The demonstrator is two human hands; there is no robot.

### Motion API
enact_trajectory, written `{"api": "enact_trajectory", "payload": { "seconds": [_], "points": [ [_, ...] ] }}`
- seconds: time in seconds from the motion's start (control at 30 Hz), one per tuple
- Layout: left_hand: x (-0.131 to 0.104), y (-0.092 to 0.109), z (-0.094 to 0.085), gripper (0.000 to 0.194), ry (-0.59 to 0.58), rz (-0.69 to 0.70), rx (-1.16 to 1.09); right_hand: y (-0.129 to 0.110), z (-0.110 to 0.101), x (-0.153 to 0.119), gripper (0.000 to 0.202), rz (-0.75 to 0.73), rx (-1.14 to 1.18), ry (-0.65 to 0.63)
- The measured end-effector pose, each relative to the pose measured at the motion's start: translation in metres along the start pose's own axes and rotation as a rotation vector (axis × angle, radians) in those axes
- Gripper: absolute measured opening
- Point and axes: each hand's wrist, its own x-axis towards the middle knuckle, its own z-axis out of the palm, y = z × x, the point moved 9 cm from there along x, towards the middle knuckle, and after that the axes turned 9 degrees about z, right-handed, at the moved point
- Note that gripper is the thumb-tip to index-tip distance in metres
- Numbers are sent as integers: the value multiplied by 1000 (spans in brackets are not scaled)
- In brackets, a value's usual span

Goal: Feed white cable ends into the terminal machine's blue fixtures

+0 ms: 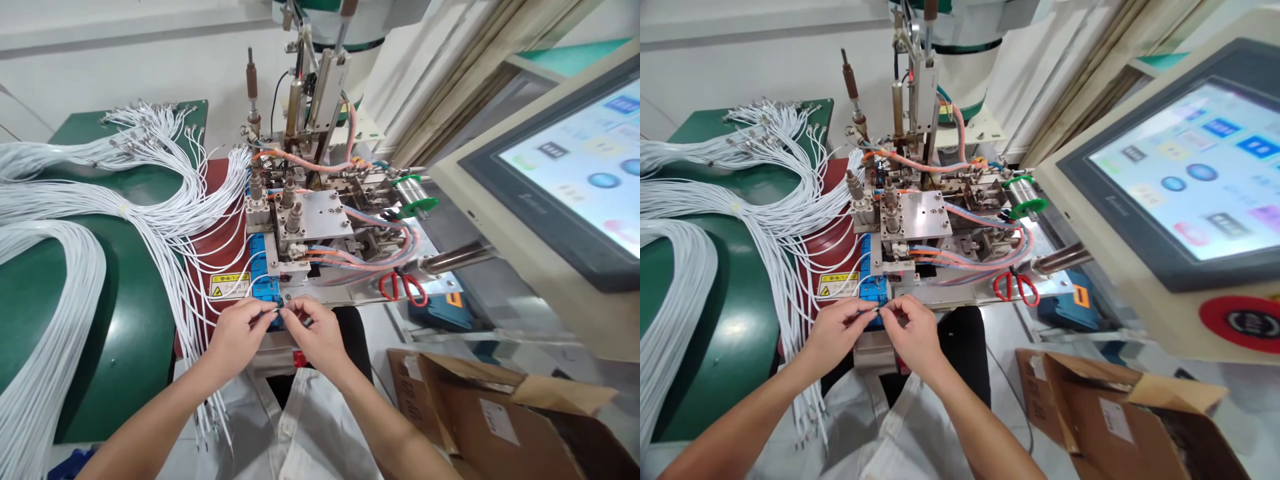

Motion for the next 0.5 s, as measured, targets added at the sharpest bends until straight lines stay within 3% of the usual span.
{"api": "enact_trajectory", "payload": {
  "seconds": [0.23, 0.5],
  "points": [
    [1, -2, 1, 19, -128, 55, 236, 34, 7, 8, 15, 143, 75, -29],
    [-2, -2, 4, 20, -125, 87, 461, 34, 15, 15, 15, 130, -23, -80]
  ]
}}
